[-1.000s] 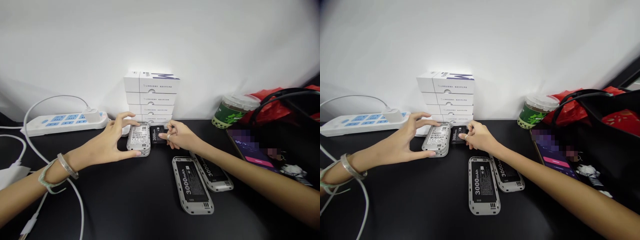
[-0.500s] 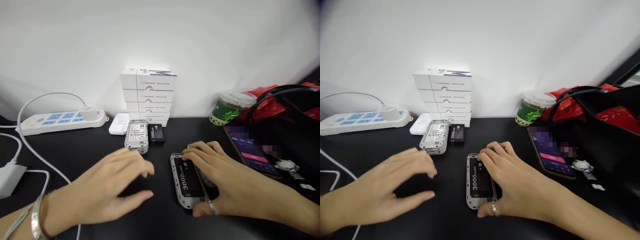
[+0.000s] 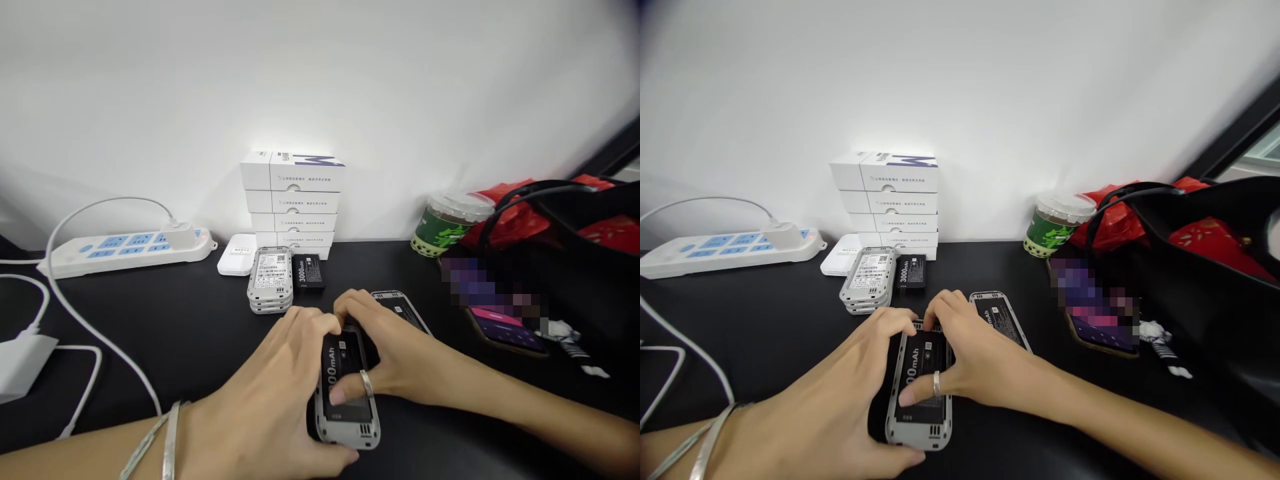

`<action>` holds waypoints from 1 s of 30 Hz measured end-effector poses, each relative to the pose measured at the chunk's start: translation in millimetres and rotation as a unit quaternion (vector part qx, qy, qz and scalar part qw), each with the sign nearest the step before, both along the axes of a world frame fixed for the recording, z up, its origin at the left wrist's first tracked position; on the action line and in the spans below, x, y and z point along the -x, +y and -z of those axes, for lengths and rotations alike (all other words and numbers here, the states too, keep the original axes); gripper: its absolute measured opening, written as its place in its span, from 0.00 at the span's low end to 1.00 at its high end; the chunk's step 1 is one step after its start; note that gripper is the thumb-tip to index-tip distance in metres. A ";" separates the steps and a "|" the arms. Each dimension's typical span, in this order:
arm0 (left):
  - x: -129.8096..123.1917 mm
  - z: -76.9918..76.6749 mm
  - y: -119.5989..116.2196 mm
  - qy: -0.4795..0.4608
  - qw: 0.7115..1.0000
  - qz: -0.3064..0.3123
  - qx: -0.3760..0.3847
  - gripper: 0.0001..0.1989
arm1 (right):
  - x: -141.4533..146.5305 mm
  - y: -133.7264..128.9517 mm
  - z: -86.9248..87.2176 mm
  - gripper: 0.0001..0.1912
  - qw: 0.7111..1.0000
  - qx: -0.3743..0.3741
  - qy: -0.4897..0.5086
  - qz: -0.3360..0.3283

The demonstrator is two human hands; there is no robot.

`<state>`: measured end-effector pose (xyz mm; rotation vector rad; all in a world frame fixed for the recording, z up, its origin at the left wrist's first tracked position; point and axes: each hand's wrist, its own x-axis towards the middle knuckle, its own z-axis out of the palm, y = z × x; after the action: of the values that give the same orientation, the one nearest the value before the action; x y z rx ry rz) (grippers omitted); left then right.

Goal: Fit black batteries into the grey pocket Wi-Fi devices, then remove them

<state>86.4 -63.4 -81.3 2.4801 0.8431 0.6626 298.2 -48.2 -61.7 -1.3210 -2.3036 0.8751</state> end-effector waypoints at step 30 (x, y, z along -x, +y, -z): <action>80.8 -18.0 90.2 0.038 0.988 -0.141 -0.040 0.41 | 7.5 102.0 9.6 0.31 0.943 0.169 0.250 0.145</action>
<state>5.6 26.8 -63.3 2.4937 1.2347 0.7102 290.6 53.9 -71.3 -1.3285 -1.5760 1.3565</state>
